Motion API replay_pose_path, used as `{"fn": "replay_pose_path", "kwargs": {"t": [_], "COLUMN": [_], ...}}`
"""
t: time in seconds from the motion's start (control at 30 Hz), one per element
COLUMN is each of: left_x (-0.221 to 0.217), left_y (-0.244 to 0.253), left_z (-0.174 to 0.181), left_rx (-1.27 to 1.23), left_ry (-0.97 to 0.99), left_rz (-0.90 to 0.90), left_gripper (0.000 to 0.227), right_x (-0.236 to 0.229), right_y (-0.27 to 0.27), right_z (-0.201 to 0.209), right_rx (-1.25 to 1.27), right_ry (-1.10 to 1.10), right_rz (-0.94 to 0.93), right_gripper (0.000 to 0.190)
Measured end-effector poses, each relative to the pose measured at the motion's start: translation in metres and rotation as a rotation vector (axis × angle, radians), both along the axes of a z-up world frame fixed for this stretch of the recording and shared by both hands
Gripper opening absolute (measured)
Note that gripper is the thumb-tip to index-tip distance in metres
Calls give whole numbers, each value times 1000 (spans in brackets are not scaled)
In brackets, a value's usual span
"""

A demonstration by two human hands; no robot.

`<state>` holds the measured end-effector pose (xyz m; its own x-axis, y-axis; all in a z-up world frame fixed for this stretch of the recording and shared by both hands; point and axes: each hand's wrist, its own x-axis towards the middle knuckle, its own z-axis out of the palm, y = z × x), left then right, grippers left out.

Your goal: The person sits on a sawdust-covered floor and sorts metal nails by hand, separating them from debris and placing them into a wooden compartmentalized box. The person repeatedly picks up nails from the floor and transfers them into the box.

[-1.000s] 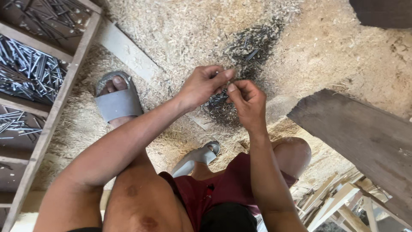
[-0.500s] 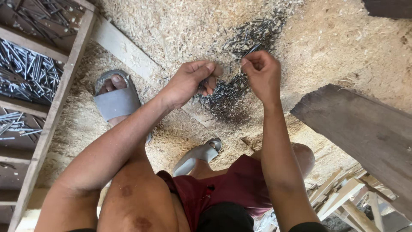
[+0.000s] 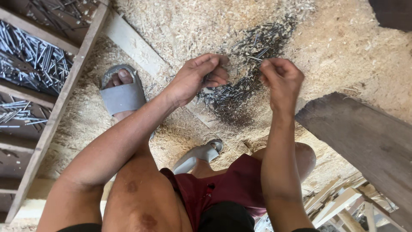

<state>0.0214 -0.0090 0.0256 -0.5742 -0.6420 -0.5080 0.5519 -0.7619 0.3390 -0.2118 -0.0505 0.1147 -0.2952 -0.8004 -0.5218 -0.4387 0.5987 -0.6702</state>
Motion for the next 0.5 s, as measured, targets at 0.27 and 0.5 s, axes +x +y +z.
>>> {"fn": "replay_pose_path", "kwargs": {"t": [0.27,0.5], "left_x": [-17,-8], "left_y": [8,28], "left_z": [0,-21], "left_rx": [280,165], "left_ry": [182,468], "left_rz": [144,294], "left_gripper": [54,42], "right_x": [30,-15], "right_y": [44,6], "right_z": [15,-29], "right_rx": [8,-5], "right_ry": [-224,311], "right_rz": [-71,43], "right_gripper": [7,11]}}
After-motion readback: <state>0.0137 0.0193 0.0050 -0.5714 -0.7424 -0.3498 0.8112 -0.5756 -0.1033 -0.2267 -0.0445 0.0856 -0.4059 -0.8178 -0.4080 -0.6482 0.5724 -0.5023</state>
